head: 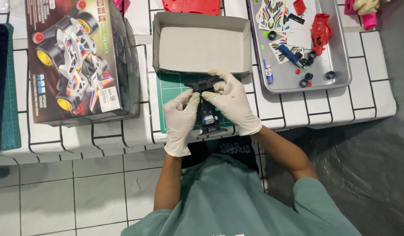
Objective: Assembling a mini 4WD toy car by installing batteries and attaching various chassis components.
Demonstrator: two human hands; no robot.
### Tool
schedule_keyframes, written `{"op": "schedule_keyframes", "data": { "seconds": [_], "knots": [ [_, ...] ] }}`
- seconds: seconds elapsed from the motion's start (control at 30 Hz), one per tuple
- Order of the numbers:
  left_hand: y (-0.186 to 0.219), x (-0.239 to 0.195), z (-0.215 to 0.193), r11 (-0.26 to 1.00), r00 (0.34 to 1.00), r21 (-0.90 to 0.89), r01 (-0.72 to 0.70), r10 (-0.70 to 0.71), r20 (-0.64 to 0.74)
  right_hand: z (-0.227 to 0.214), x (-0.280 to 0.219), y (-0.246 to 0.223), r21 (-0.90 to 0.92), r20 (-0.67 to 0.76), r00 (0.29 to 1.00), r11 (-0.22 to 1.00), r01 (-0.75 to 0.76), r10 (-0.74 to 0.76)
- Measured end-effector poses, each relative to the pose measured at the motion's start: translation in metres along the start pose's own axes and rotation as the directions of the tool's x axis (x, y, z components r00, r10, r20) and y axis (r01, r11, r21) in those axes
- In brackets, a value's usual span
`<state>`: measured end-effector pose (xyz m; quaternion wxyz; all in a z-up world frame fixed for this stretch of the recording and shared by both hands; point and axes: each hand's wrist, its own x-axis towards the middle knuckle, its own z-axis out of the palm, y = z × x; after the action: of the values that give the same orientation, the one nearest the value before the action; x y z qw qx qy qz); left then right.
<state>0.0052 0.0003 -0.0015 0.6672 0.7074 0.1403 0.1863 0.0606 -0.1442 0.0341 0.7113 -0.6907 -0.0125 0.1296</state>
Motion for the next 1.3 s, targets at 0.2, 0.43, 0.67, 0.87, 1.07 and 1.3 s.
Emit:
{"op": "schedule_keyframes", "data": {
  "seconds": [0.2,0.43,0.67,0.87,1.07,1.3],
  "knots": [
    [0.015,-0.001,0.000,1.000,1.000,-0.011,0.000,0.000,0.005,-0.007,0.006,-0.012,-0.016,0.009,0.998,0.998,-0.068,0.068],
    [0.008,0.001,0.003,0.999,0.997,0.017,0.049,-0.048,-0.062,-0.084,-0.004,-0.080,-0.246,-0.215,0.956,0.959,0.143,-0.198],
    [0.020,-0.002,0.004,0.993,0.996,0.086,0.083,-0.081,-0.025,-0.260,0.143,-0.045,-0.906,-0.277,0.887,0.407,-0.113,-0.369],
    [0.014,-0.001,0.002,0.991,0.999,0.127,0.042,-0.042,-0.005,-0.295,0.210,-0.017,-0.984,-0.158,0.923,0.136,-0.116,-0.350],
    [0.007,0.003,-0.002,0.993,0.999,0.114,0.022,-0.025,0.026,-0.260,0.154,-0.049,-0.892,0.116,0.834,0.313,0.327,-0.539],
    [-0.017,0.006,0.001,1.000,1.000,-0.009,-0.001,0.001,0.009,-0.089,0.017,-0.103,-0.484,0.263,0.819,0.665,0.569,-0.510]
  ]
}}
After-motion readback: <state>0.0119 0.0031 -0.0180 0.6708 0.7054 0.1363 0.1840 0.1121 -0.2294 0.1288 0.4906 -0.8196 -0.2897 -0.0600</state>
